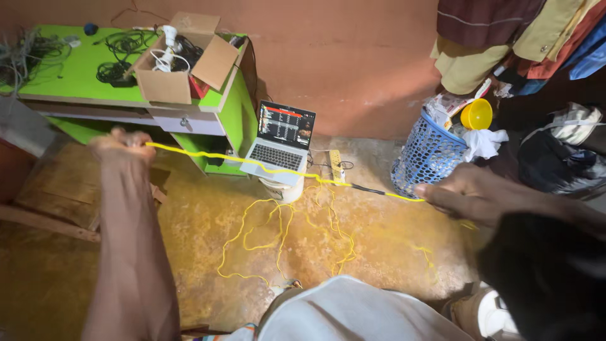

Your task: The person organizes a black power cable and a yellow extension cord. They coil the black cable and place it on a green desk, then untangle and coil the yellow cord by hand.

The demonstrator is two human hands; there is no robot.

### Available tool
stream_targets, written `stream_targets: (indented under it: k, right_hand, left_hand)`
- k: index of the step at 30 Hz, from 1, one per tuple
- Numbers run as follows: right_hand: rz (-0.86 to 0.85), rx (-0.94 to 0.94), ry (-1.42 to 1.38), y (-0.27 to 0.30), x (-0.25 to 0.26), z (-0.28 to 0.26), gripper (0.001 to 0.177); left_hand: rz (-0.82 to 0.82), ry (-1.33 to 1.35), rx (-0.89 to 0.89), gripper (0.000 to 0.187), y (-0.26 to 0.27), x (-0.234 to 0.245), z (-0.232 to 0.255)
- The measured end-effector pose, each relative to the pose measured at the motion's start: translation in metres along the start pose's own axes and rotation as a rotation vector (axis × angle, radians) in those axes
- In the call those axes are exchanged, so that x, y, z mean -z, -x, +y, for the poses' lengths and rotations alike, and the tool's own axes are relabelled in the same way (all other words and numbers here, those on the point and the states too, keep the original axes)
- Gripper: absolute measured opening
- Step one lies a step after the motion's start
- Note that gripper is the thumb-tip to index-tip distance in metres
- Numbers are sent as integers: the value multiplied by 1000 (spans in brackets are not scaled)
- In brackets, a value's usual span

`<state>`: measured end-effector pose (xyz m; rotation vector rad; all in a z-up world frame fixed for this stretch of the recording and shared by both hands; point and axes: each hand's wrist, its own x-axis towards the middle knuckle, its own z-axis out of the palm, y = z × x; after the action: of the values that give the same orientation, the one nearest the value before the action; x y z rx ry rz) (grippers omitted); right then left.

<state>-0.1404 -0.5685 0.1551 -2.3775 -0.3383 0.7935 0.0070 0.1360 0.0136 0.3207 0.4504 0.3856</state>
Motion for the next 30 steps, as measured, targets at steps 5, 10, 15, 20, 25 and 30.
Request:
stream_targets:
  k: [5,10,15,20,25,30]
  right_hand:
    - [-7,-24,32,-14,6,-17,62]
    - [-15,-225,-170,-21,-22,-19,64]
    - [127,-421,-179,-19,-13,-13,40]
    - [-87,30,120,-23,2,-15,70]
    - [73,119,134,-53,-48,-10,69]
    - [88,85,301,-33,-36,30,69]
  left_hand:
    - [-65,-7,-75,24,3,-21,21]
    - [66,34,-211,25,10,-6,23]
    - [84,-41,-134,28,9,4,-5]
    - [17,-34,-106,31,18,-19,-23]
    - [110,-139,-21,36,6,-8,-41]
    - [287,-28,-184,41,-19,50,-24]
